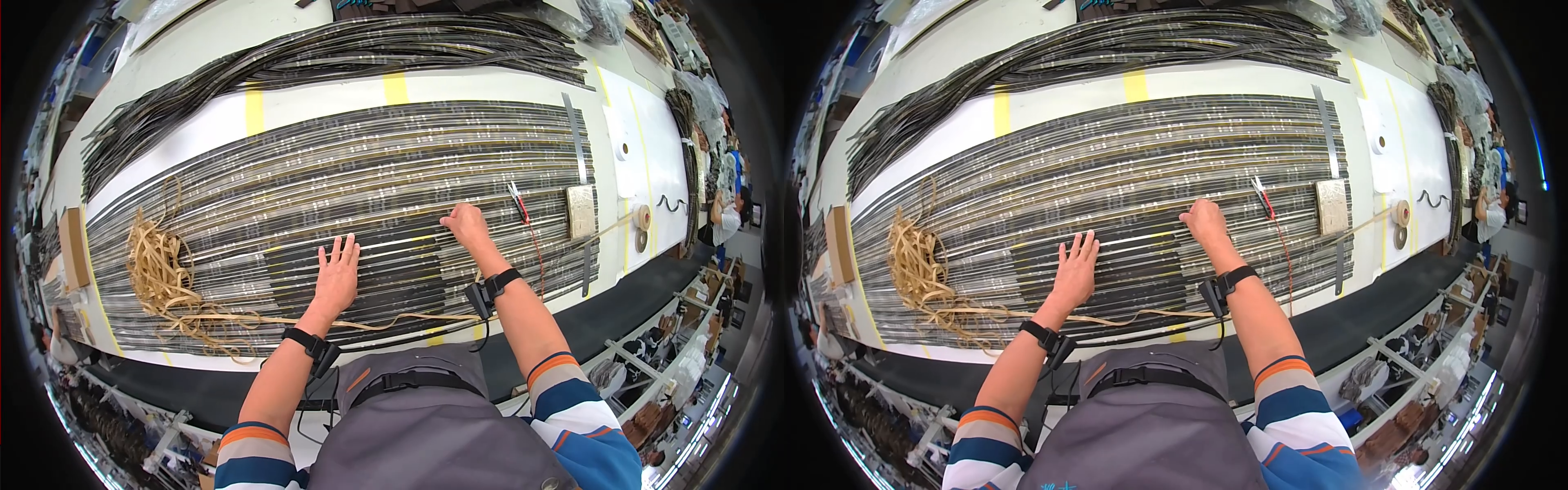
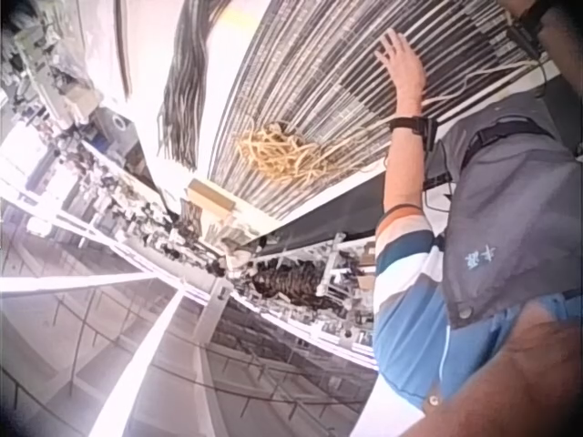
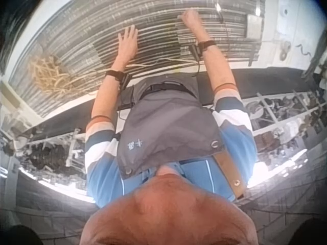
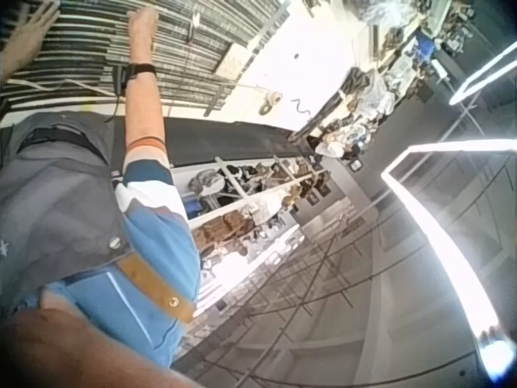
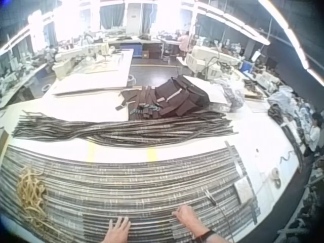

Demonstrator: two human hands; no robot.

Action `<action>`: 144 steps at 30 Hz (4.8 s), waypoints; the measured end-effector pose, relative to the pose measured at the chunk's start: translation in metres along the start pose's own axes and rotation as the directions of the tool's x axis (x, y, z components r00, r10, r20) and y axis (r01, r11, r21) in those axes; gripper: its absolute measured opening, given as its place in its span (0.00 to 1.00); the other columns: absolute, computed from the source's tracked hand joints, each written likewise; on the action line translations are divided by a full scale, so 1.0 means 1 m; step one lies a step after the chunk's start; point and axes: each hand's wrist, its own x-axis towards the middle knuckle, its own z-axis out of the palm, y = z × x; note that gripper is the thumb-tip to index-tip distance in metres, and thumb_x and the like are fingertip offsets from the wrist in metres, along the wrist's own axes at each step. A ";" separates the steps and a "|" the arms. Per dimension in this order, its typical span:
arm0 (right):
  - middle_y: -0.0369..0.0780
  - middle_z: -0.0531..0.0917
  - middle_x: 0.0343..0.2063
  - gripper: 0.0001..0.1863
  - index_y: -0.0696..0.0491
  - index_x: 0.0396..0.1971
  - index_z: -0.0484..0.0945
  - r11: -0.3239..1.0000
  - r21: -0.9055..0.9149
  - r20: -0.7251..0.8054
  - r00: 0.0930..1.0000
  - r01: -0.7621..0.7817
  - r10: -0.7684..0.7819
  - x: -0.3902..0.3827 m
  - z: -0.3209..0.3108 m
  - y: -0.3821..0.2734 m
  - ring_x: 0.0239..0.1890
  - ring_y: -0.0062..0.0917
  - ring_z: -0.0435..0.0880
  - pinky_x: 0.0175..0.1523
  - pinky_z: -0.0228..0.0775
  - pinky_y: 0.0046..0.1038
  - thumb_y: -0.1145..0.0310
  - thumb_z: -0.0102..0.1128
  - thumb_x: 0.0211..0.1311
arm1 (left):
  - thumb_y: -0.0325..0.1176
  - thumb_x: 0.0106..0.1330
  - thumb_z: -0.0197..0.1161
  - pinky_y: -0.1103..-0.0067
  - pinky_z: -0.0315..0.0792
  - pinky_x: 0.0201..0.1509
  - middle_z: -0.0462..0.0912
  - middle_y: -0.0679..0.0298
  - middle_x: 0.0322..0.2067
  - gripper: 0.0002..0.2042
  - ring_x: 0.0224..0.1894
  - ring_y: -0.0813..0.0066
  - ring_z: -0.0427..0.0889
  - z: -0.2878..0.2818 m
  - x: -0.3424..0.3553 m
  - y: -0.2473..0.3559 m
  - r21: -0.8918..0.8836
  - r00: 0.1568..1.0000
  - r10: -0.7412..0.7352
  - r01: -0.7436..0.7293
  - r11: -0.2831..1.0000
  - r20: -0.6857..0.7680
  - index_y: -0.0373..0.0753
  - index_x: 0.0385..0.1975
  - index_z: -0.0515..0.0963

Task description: Weaving or braiding thin leather strips into a grid-like patterned template on a workbench.

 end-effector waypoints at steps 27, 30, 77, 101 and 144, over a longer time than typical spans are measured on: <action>0.48 0.83 0.29 0.21 0.61 0.27 0.77 0.953 -0.272 0.069 0.986 -0.131 0.155 -0.003 -0.014 -0.025 0.34 0.41 0.83 0.38 0.77 0.39 0.55 0.68 0.51 | 0.21 0.52 0.56 0.53 0.49 0.67 0.62 0.52 0.58 0.28 0.65 0.53 0.57 0.012 -0.004 -0.012 -0.093 0.943 0.067 -0.103 0.990 -0.327 0.31 0.57 0.64; 0.48 0.83 0.30 0.21 0.61 0.27 0.77 0.955 -0.268 0.057 0.987 -0.129 0.149 -0.004 -0.012 -0.023 0.36 0.41 0.83 0.38 0.77 0.38 0.55 0.68 0.51 | 0.22 0.51 0.56 0.51 0.47 0.67 0.65 0.53 0.56 0.27 0.62 0.56 0.60 0.007 -0.003 -0.005 -0.112 0.947 -0.042 0.006 0.994 -0.319 0.32 0.55 0.66; 0.45 0.73 0.22 0.08 0.59 0.21 0.72 0.984 0.162 -0.403 0.905 -0.076 0.136 -0.029 -0.085 0.102 0.26 0.37 0.74 0.34 0.69 0.37 0.71 0.58 0.55 | 0.25 0.58 0.55 0.62 0.70 0.43 0.77 0.50 0.36 0.12 0.37 0.50 0.76 -0.035 0.023 0.054 -0.588 0.968 -0.016 -0.139 0.797 -0.250 0.32 0.42 0.74; 0.43 0.72 0.18 0.08 0.59 0.26 0.69 0.922 0.335 -0.359 0.879 -0.194 0.315 -0.001 -0.081 0.123 0.22 0.34 0.74 0.31 0.69 0.34 0.70 0.54 0.55 | 0.34 0.59 0.63 0.76 0.69 0.31 0.76 0.65 0.21 0.09 0.25 0.77 0.74 -0.087 0.156 0.095 -0.739 0.979 0.167 -0.023 0.673 0.121 0.33 0.27 0.76; 0.43 0.71 0.14 0.23 0.67 0.43 0.67 0.935 0.338 0.059 0.994 -0.108 0.094 -0.070 0.033 -0.007 0.15 0.34 0.70 0.22 0.62 0.37 0.57 0.48 0.68 | 0.36 0.58 0.62 0.73 0.70 0.30 0.80 0.58 0.22 0.11 0.24 0.71 0.76 -0.098 0.166 0.107 -0.665 0.969 0.233 -0.119 0.737 0.086 0.34 0.29 0.81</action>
